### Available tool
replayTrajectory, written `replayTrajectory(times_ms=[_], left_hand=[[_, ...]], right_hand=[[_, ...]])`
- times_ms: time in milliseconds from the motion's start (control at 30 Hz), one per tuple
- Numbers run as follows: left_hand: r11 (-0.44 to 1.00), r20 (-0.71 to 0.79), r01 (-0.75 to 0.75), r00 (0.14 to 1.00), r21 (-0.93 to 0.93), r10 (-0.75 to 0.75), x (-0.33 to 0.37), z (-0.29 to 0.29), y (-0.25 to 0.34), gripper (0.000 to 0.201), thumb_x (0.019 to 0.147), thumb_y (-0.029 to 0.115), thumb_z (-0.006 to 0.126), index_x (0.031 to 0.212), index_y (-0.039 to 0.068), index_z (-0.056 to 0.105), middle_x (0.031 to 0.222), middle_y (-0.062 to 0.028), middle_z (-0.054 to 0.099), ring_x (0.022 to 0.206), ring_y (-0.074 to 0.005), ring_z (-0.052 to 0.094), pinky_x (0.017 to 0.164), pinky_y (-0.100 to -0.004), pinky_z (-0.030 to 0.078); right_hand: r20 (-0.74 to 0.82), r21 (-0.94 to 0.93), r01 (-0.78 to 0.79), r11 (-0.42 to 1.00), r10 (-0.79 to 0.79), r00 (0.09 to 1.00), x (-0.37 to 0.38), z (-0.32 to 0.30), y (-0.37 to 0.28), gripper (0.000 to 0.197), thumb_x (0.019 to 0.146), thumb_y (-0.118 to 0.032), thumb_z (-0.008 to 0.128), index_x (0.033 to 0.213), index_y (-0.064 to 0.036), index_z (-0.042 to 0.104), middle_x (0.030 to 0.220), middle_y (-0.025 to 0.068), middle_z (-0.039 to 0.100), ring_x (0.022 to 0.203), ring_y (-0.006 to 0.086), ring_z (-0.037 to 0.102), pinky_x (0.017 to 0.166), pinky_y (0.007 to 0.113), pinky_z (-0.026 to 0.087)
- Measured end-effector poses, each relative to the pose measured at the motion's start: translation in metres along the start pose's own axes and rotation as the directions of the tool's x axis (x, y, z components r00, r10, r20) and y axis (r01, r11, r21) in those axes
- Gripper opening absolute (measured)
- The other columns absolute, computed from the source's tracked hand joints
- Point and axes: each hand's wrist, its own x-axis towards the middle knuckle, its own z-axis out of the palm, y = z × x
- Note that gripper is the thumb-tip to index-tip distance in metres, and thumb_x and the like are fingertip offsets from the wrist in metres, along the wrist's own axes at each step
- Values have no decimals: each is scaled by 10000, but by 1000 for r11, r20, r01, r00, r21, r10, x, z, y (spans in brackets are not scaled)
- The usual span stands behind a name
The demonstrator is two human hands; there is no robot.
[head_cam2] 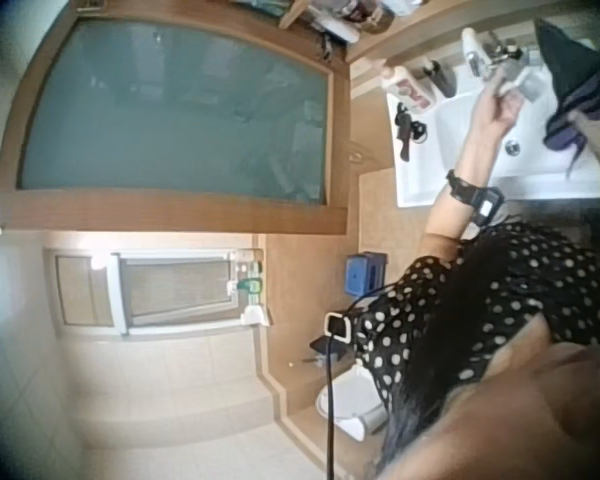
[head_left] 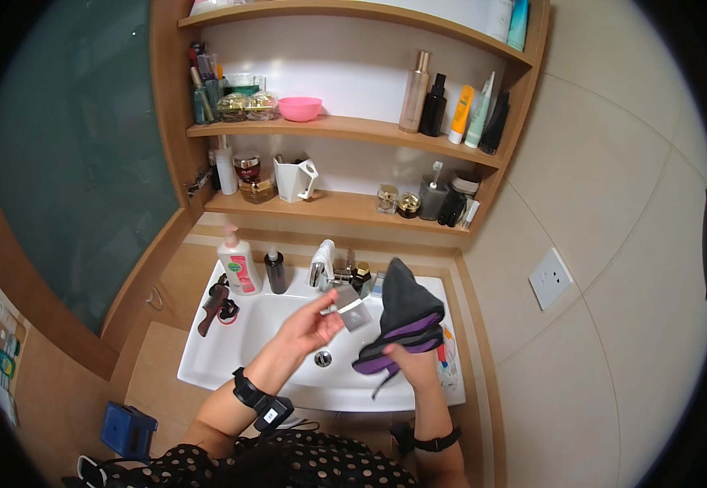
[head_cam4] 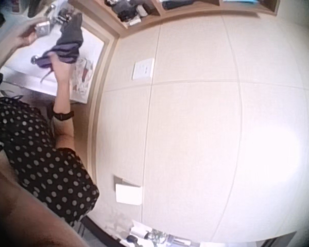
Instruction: Cleaning and organizing bathroom sink, cosmetic bottles, and cabinet shelves.
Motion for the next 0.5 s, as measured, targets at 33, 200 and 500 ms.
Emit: replayTrajectory(times_ms=[33,200,500], left_hand=[[997,54,72,996,7,-72,4,-18,-6,247,905,131,640,1098,-1,562,1073,-160,652,933,-248,674,821,-353,589],[668,-67,40,998,743,15,-9,14,-44,246,927,220,576,1106,51,577,929,-45,611,789,-125,592,593,-261,564],[-481,765,-597,455,642,456,-58,74,-24,458,808,138,718,1219,56,531,1070,-109,534,878,-240,563,778,-363,474]], right_hand=[[39,-180,85,980,-79,996,10,19,-19,601,660,-146,855,1168,10,575,1113,50,602,1029,161,545,907,300,453],[29,-254,195,947,-194,980,21,25,-21,491,623,-115,859,1044,2,636,1025,52,631,928,133,579,845,281,481],[127,47,-8,999,2,992,24,15,-41,329,803,-142,752,1073,5,635,983,35,668,886,112,593,806,275,486]])
